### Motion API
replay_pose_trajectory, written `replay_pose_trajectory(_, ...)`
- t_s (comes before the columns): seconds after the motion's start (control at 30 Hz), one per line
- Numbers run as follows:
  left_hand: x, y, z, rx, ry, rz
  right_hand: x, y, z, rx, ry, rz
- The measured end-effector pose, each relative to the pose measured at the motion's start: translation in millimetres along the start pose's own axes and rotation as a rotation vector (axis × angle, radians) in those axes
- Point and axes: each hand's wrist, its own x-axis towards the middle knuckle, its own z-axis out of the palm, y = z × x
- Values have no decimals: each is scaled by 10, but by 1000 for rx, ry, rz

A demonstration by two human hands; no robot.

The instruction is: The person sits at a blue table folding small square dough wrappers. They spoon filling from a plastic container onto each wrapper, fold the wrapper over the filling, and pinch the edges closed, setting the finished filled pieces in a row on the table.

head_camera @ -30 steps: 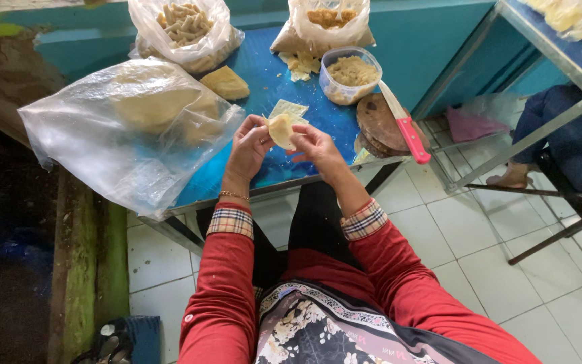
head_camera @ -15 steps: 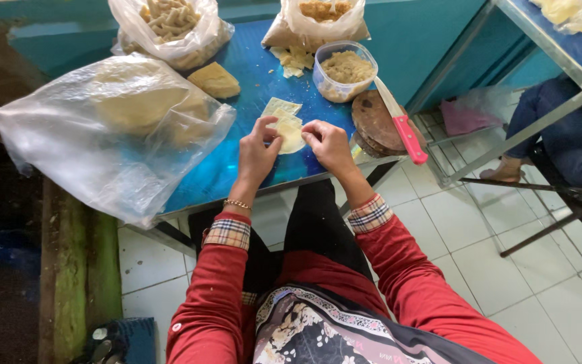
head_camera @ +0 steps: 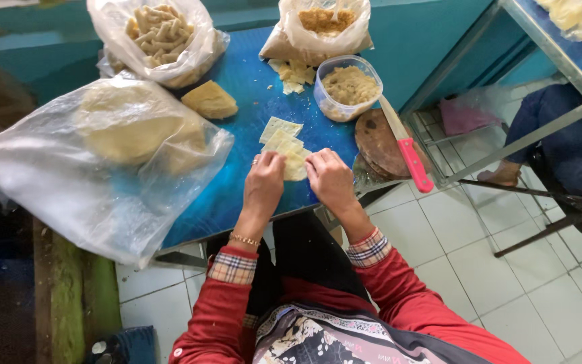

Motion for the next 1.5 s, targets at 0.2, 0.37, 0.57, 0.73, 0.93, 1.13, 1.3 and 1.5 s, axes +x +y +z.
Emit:
replay_pose_trajectory(0.2, -11, 208, -241, 134, -34, 114, 358, 341, -478, -183, -120, -45)
replay_pose_trajectory(0.37, 0, 252, -313, 79, -21, 38, 1191, 1204, -540, -359, -458, -109)
replay_pose_trajectory(0.57, -3, 234, -314, 59, -48, 34, 1277, 1485, -149, -434, -694, -81)
replay_pose_trajectory(0.73, 17, 263, -342, 73, -45, 78, 1330, 1355, -339, -421, -624, -53)
replay_pose_trajectory(0.93, 8, 293, -370, 137, -68, 56, 1105, 747, -605, -239, -339, -388)
replay_pose_trajectory(1.13, 16, 292, -338, 151, -32, 31, 618, 321, -434, -668, -297, -979)
replay_pose_trajectory(1.3, 7, 295, -344, 152, -61, 19, 725, 402, -309, -977, -275, -987)
replay_pose_trajectory(1.5, 21, 308, -377, 140, -63, 22, 1044, 514, -280, -757, -356, -881)
